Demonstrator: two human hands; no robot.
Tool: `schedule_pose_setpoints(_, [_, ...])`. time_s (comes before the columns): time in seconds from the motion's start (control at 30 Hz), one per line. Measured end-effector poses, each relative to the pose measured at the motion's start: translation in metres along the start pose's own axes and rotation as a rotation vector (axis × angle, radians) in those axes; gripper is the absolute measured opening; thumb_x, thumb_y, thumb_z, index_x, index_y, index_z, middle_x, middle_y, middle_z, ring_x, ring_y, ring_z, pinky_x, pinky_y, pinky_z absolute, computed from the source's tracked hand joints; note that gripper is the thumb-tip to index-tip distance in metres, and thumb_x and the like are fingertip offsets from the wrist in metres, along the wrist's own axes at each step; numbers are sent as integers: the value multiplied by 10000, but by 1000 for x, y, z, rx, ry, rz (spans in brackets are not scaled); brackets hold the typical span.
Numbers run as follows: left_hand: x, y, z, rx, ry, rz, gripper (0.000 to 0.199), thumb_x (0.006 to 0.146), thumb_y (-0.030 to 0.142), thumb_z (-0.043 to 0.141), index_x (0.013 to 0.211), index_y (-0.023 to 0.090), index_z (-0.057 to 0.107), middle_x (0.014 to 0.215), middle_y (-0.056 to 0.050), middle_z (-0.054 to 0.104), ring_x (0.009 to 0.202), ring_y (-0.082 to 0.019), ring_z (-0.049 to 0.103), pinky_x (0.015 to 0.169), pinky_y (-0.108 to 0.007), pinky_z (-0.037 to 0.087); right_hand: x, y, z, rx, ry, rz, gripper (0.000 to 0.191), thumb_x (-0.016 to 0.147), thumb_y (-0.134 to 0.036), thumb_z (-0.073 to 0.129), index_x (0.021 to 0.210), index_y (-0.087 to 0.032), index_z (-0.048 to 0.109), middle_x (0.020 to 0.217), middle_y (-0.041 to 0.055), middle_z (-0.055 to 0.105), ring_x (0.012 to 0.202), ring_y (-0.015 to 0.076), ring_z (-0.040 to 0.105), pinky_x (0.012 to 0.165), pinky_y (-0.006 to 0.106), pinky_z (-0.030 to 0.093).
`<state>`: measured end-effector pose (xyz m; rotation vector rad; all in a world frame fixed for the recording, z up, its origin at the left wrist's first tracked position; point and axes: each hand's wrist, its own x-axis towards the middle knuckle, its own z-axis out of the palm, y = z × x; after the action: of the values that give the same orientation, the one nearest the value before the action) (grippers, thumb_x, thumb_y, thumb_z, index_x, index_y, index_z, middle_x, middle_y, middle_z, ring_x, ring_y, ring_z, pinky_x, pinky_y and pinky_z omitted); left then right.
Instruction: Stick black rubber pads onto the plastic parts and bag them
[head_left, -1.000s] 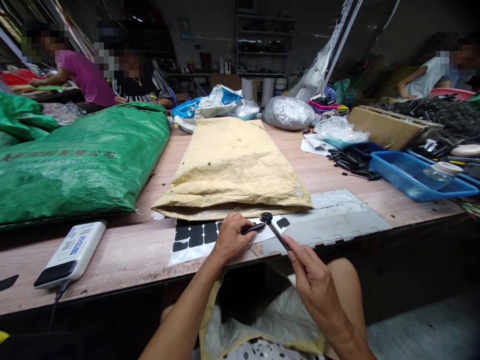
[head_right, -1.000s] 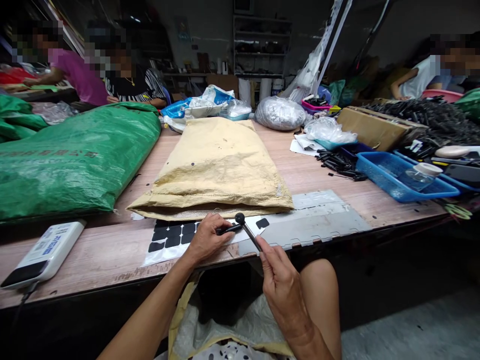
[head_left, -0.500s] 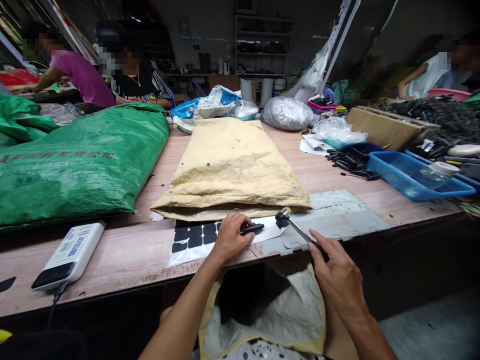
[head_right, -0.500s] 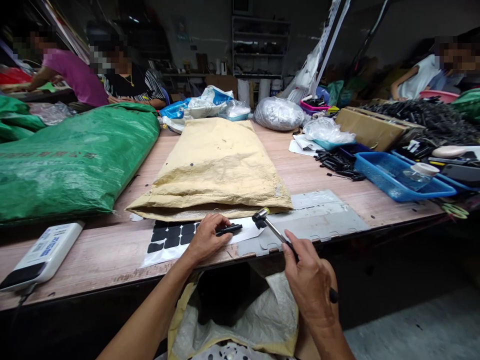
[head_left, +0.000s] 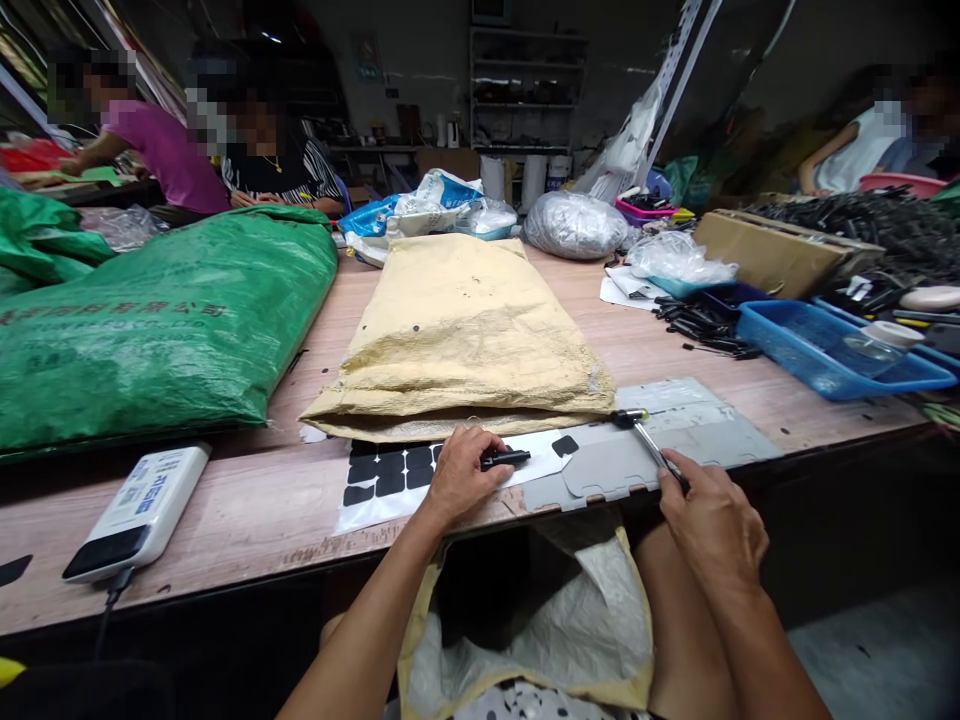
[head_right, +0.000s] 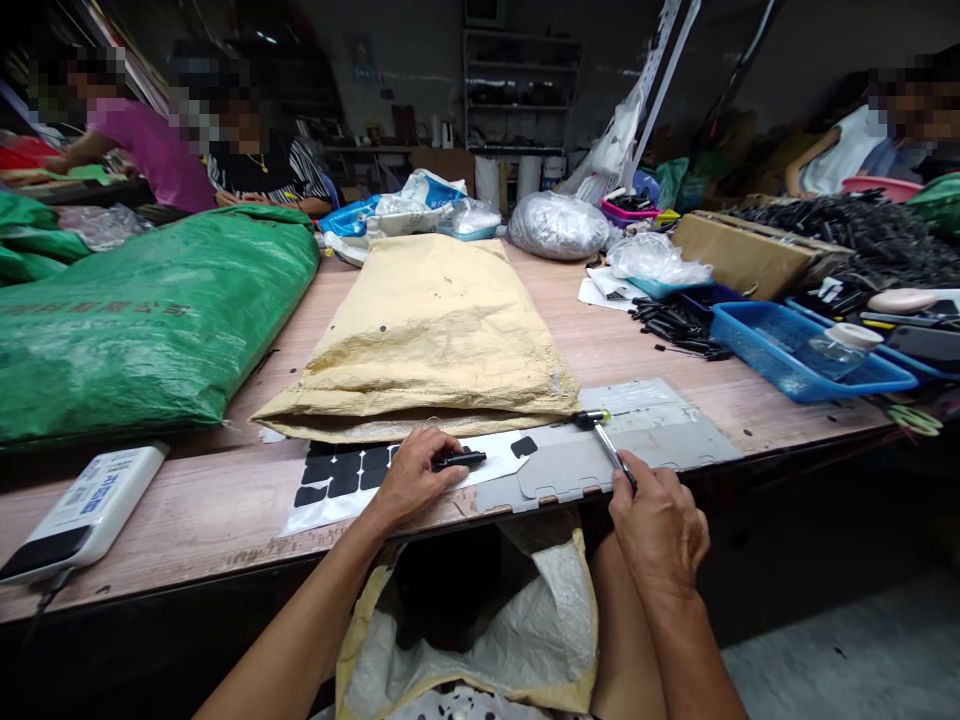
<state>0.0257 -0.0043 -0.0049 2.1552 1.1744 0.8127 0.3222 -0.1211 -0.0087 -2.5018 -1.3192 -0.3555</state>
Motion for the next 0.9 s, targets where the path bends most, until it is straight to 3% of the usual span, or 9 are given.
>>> schedule_pose_setpoints(0.17, [0,0,-1,14,-11,11,118,818,283,725,912,214,707,870,-13,660,867,-213,530,791,-336,382,18,-16,-3,-2,-97,-25,387,992,-384,483,1305,-270,680,1068,74,661,806,205,631,659,333,407])
schedule_pose_setpoints(0.4, [-3,10,-8,12,-67,45,205,933,395,615,908,221,721,882,-28,674,889,-219,546,835,-350,378,36,-32,-3,-13,-192,-31,428,994,-343,445,1363,-239,633,1129,96,641,911,228,659,718,324,440])
schedule_pose_setpoints(0.47, [-15,24,-11,-9,-129,40,209,942,390,599,907,218,712,886,-26,679,884,-209,567,817,-332,392,36,-30,-2,-6,-206,-44,430,1000,-338,439,1374,-232,623,1122,96,635,919,225,656,721,322,440])
schedule_pose_setpoints(0.57, [-43,50,-10,-65,-337,15,172,948,367,585,938,236,696,875,-3,698,811,-175,609,718,-283,404,35,-27,0,-2,-203,-67,432,1008,-326,436,1388,-214,607,1106,99,627,913,218,651,716,317,435])
schedule_pose_setpoints(0.7, [-82,61,13,2,-565,-50,107,891,354,636,921,271,697,798,20,721,739,-179,655,636,-270,391,34,-27,2,-6,-202,-62,428,1010,-327,446,1394,-215,598,1101,94,616,900,208,646,710,307,429])
schedule_pose_setpoints(0.9, [-111,14,68,285,-663,-318,230,898,314,559,1038,221,716,1032,-114,766,1019,-322,720,797,-379,518,33,-28,0,1,-187,-73,430,1015,-323,438,1395,-198,596,1092,102,610,883,197,631,715,300,426])
